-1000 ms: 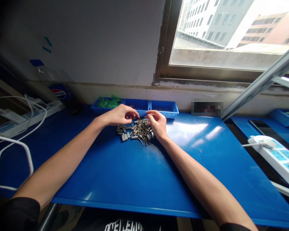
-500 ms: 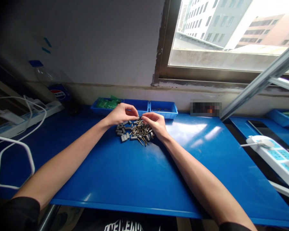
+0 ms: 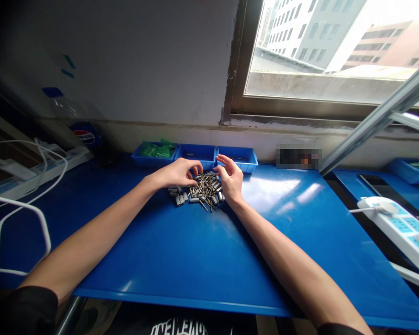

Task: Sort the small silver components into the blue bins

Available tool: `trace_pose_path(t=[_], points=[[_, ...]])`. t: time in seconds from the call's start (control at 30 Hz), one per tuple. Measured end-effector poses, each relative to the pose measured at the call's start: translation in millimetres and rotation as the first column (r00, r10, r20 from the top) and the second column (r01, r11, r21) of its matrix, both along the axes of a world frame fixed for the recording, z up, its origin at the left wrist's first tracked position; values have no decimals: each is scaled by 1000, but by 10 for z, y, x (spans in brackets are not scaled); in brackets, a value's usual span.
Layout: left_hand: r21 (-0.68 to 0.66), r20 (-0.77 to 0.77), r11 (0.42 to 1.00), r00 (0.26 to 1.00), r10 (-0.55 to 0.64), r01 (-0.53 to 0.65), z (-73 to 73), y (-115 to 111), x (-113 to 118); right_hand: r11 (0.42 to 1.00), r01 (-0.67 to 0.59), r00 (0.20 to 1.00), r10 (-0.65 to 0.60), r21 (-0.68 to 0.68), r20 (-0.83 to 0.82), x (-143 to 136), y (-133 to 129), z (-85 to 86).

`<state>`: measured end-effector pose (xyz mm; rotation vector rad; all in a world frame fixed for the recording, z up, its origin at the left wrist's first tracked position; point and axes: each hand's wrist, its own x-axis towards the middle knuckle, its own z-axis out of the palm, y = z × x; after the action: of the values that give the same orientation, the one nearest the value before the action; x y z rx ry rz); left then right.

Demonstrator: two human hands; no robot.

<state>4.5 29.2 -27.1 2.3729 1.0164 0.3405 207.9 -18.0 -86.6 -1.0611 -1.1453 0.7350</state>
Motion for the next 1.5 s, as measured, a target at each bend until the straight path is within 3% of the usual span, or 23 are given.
trace_pose_path(t=[0.3, 0.67, 0.87, 1.1, 1.3, 1.5], points=[[52, -18, 989, 990, 136, -135, -18, -104, 83, 998, -68, 998, 68, -1, 4, -8, -24, 22], [33, -4, 985, 986, 168, -168, -31, -24, 53, 995, -92, 996, 92, -29, 14, -7, -36, 45], [-225, 219, 968, 963, 159, -109, 72, 63, -48, 990, -132, 991, 133, -56, 21, -18, -44, 50], [-433, 467, 901, 846, 257, -34, 173, 11, -66, 970, -225, 968, 233, -89, 94, -34, -95, 73], [-313, 509, 949, 835, 209, -47, 105, 49, -57, 934, -340, 933, 350, -105, 88, -51, -122, 101], [-218, 443, 974, 884, 148, -54, 43, 79, -40, 960, -254, 966, 259, -117, 28, -15, -56, 59]])
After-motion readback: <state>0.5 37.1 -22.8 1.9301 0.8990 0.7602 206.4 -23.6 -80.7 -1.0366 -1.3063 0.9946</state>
